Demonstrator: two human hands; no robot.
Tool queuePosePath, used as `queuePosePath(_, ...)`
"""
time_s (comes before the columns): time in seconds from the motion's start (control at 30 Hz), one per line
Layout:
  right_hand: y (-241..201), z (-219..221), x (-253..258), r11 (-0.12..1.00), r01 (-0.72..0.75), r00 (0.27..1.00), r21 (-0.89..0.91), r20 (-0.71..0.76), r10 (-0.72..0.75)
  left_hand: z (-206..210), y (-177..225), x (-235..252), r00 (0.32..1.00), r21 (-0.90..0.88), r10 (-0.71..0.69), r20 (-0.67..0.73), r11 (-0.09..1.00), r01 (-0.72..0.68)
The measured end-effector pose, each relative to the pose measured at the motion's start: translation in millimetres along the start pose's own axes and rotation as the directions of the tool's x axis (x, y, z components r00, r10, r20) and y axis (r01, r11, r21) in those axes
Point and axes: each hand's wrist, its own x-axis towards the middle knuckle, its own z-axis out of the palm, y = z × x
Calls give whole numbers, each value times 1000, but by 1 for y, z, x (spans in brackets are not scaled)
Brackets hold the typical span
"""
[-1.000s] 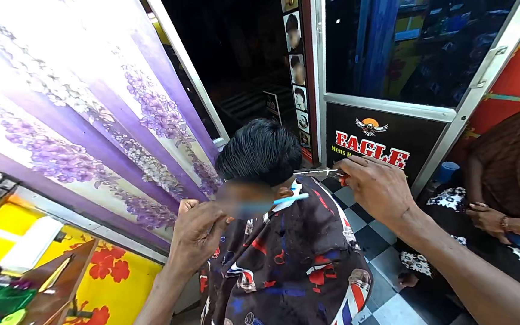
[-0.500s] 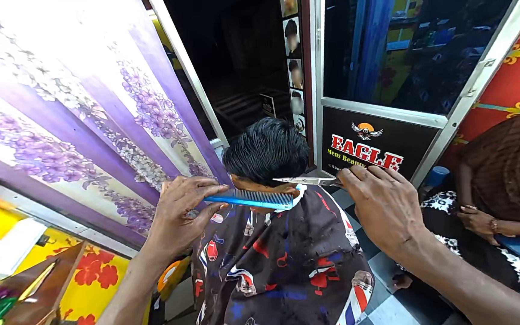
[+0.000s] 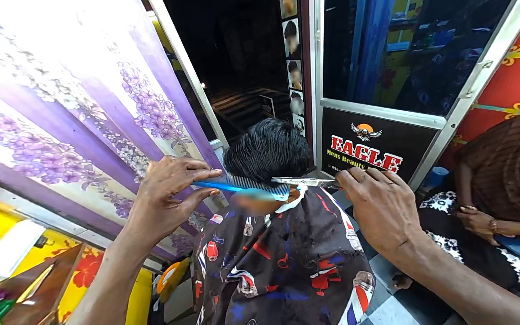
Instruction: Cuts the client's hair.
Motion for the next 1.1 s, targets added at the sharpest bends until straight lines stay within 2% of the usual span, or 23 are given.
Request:
queuePosePath(0.23, -17, 5, -4, 997, 17, 999, -71, 28, -16, 7, 3, -5, 995, 4, 15, -100, 1000, -15)
queuePosePath(0.6, -28, -3, 4, 995, 81, 996, -61, 53, -78, 6, 4, -11, 993, -13, -16, -114, 1000, 15)
queuePosePath(0.8, -26, 0, 6, 995, 62, 998, -75, -7, -62, 6, 5, -10, 993, -21, -12, -119, 1000, 10)
queuePosePath(0.9, -19, -1, 9, 998, 53, 999, 43, -5, -52, 7, 11, -7, 982, -30, -52, -182, 998, 47)
queuePosePath(1.0, -1, 3, 4, 950, -58, 996, 307, -51, 77, 14, 29, 5, 956, -85, -160, -247, 986, 144)
queuePosePath(1.1, 18, 16, -6, 880, -144, 971, 452, -108, 214, 22, 49, 19, 957, -106, -242, -160, 968, 227)
